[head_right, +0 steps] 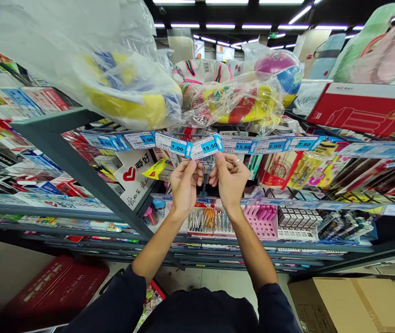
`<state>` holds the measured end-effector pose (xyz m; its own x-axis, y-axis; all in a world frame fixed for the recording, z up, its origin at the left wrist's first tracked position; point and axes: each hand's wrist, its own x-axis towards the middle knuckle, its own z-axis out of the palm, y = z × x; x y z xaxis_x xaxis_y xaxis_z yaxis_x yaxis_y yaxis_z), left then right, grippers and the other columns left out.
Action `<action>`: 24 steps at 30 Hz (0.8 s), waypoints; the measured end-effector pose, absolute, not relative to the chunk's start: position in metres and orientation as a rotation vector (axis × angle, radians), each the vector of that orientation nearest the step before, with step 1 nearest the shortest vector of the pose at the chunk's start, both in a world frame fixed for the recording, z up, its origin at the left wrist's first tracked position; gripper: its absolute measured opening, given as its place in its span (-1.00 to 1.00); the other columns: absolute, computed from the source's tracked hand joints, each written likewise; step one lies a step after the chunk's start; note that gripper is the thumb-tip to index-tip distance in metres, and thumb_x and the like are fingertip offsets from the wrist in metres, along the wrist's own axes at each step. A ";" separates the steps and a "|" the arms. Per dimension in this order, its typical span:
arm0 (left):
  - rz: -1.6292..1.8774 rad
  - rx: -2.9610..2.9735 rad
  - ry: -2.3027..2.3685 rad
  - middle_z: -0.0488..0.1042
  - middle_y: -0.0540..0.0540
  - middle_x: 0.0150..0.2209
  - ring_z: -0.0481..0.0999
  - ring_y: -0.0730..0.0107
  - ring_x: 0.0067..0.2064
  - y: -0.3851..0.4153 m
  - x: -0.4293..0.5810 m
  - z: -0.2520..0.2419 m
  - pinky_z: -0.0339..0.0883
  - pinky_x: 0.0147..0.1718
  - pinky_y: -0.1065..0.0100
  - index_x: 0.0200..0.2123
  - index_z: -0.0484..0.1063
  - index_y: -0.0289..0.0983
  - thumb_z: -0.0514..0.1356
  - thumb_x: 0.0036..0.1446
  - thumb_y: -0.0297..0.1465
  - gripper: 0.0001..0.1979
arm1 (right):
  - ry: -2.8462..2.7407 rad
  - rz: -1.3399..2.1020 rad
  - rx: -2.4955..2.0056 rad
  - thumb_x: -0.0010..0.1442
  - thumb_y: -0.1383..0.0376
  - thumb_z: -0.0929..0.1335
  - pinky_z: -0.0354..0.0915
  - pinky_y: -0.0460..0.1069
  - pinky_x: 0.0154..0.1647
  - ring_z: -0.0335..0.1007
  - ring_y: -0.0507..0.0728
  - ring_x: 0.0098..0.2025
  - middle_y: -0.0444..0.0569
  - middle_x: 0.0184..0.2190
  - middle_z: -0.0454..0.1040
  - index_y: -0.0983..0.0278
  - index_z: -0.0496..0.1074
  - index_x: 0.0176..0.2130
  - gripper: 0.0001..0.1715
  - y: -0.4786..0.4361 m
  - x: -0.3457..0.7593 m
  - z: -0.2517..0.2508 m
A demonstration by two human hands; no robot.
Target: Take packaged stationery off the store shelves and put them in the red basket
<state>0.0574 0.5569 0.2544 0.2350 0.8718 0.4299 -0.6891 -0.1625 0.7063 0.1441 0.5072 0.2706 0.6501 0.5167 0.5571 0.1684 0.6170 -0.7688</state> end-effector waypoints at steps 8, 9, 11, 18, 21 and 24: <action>1.393 1.042 0.231 0.53 -0.05 -0.33 0.41 0.56 -0.45 0.559 0.057 0.253 0.19 -0.62 0.52 -0.34 0.49 -0.25 0.42 0.06 -0.16 -0.70 | -0.847 0.264 -0.904 0.23 -0.05 0.43 0.17 -0.12 -0.77 0.27 -0.03 -0.74 -0.27 -0.66 0.42 0.19 0.43 -0.29 -0.63 0.509 0.142 0.271; 1.392 1.043 0.237 0.53 -0.05 -0.32 0.42 0.56 -0.45 0.558 0.057 0.253 0.19 -0.62 0.51 -0.33 0.49 -0.25 0.42 0.05 -0.15 -0.69 | -0.842 0.264 -0.908 0.23 -0.05 0.43 0.18 -0.12 -0.77 0.27 -0.04 -0.74 -0.27 -0.65 0.42 0.19 0.43 -0.28 -0.63 0.509 0.142 0.271; 1.391 1.044 0.245 0.54 -0.05 -0.31 0.42 0.56 -0.45 0.558 0.057 0.254 0.19 -0.62 0.51 -0.32 0.49 -0.25 0.43 0.04 -0.13 -0.67 | -0.836 0.261 -0.913 0.23 -0.05 0.43 0.18 -0.11 -0.76 0.25 -0.04 -0.74 -0.28 -0.66 0.42 0.18 0.43 -0.27 -0.64 0.510 0.141 0.271; 1.430 1.017 0.201 0.52 -0.03 -0.36 0.40 0.59 -0.47 0.559 0.058 0.256 0.20 -0.63 0.54 -0.36 0.48 -0.25 0.42 0.07 -0.17 -0.70 | -0.872 0.270 -0.894 0.24 -0.01 0.44 0.15 -0.12 -0.80 0.25 -0.03 -0.75 -0.29 -0.68 0.41 0.18 0.42 -0.27 -0.67 0.511 0.141 0.270; 1.436 0.994 0.181 0.52 -0.02 -0.38 0.41 0.60 -0.48 0.560 0.058 0.257 0.20 -0.65 0.55 -0.36 0.49 -0.26 0.42 0.07 -0.18 -0.71 | -0.882 0.268 -0.904 0.24 -0.02 0.43 0.16 -0.12 -0.80 0.25 -0.03 -0.75 -0.29 -0.68 0.40 0.19 0.41 -0.28 -0.66 0.511 0.141 0.271; 1.440 0.978 0.177 0.52 -0.01 -0.38 0.42 0.60 -0.48 0.561 0.059 0.257 0.22 -0.65 0.56 -0.35 0.49 -0.27 0.43 0.06 -0.19 -0.71 | -0.890 0.275 -0.910 0.25 -0.02 0.43 0.16 -0.13 -0.79 0.24 -0.03 -0.76 -0.30 -0.68 0.39 0.19 0.40 -0.28 -0.65 0.511 0.141 0.272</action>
